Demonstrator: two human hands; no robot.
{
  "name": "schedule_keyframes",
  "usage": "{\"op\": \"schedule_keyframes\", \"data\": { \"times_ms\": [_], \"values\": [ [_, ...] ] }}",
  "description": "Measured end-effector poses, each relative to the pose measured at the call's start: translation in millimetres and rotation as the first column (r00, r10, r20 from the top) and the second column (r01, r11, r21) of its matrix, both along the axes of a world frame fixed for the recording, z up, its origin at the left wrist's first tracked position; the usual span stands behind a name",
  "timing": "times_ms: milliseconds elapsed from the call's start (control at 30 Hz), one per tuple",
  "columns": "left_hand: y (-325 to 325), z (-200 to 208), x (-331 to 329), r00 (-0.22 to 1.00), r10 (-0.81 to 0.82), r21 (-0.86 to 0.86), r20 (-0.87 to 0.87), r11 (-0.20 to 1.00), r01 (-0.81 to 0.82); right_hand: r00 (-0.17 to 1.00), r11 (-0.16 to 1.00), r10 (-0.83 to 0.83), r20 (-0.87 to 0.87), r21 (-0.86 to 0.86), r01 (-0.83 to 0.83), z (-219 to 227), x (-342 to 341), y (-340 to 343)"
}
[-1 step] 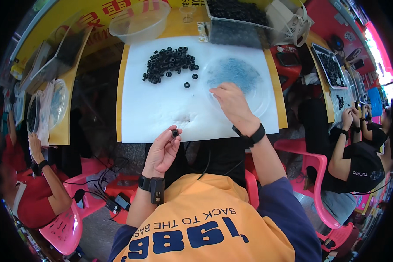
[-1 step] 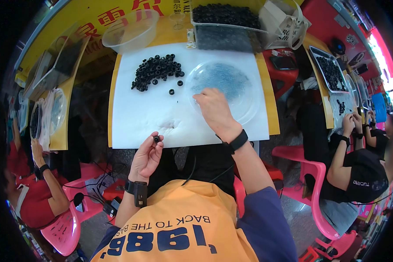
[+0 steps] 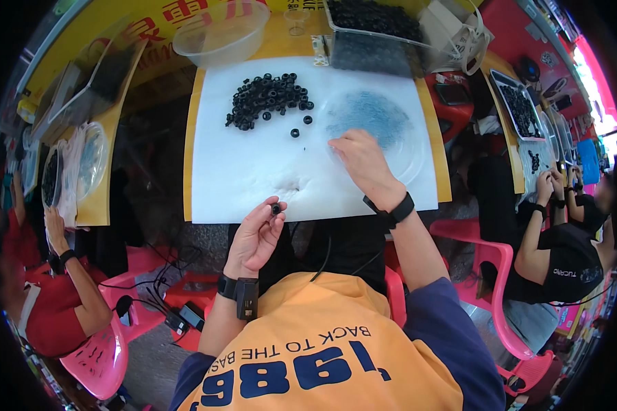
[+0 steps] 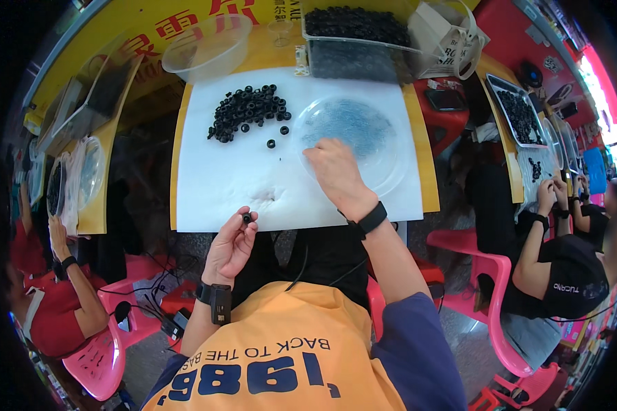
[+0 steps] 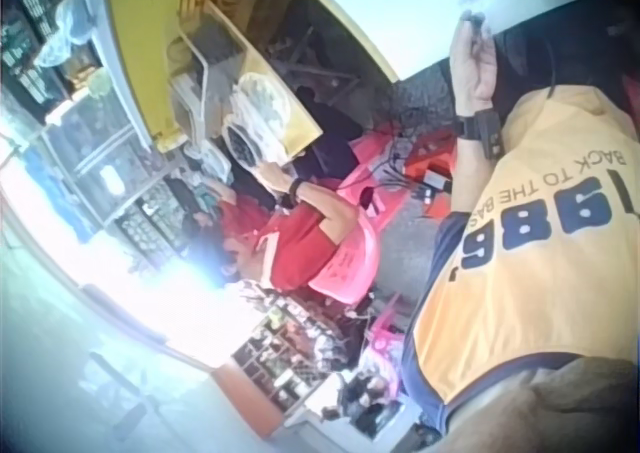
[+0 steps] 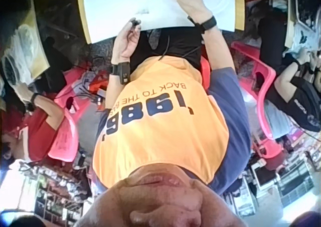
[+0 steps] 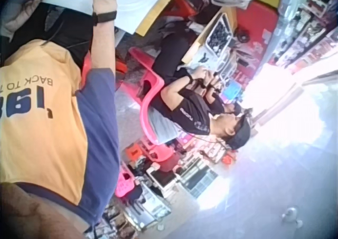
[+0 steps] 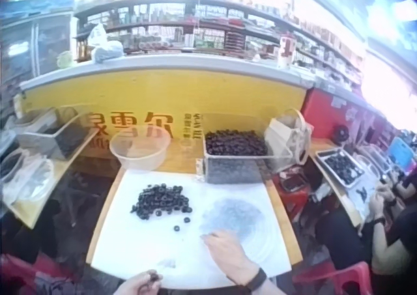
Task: Assembling small plastic or rubber components by hand at a workstation.
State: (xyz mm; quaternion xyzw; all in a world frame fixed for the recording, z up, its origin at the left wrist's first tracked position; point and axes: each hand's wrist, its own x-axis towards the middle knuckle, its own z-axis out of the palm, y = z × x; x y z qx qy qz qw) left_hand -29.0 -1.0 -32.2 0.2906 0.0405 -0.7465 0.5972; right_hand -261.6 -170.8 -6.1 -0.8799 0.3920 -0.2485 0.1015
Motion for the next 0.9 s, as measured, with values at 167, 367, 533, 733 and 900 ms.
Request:
{"op": "schedule_keyframes", "data": {
  "times_ms": [167, 367, 533, 733, 900],
  "values": [
    [11, 0, 4, 1.000, -0.010, -0.033, -0.018, 0.999, 0.010, 0.997, 0.996, -0.015, 0.077, 0.083, 0.008, -7, 8, -2],
    [25, -4, 8, 0.999, -0.010, -0.091, -0.054, 0.996, 0.005, 0.989, 0.983, -0.049, 0.140, 0.180, 0.023, 5, 2, 9],
    [40, -7, 11, 0.998, -0.024, -0.116, -0.057, 0.993, 0.017, 0.985, 0.973, -0.110, 0.133, 0.215, 0.080, 10, 1, 20],
    [49, -17, 25, 0.999, -0.050, -0.204, 0.019, 0.977, 0.052, 0.909, 0.924, -0.254, 0.330, 0.360, 0.127, 43, 30, 59],
    [48, -13, 33, 0.998, -0.045, -0.275, 0.045, 0.960, 0.056, 0.785, 0.689, -0.239, 0.572, 0.669, -0.279, 49, 77, 131]
  ]
}}
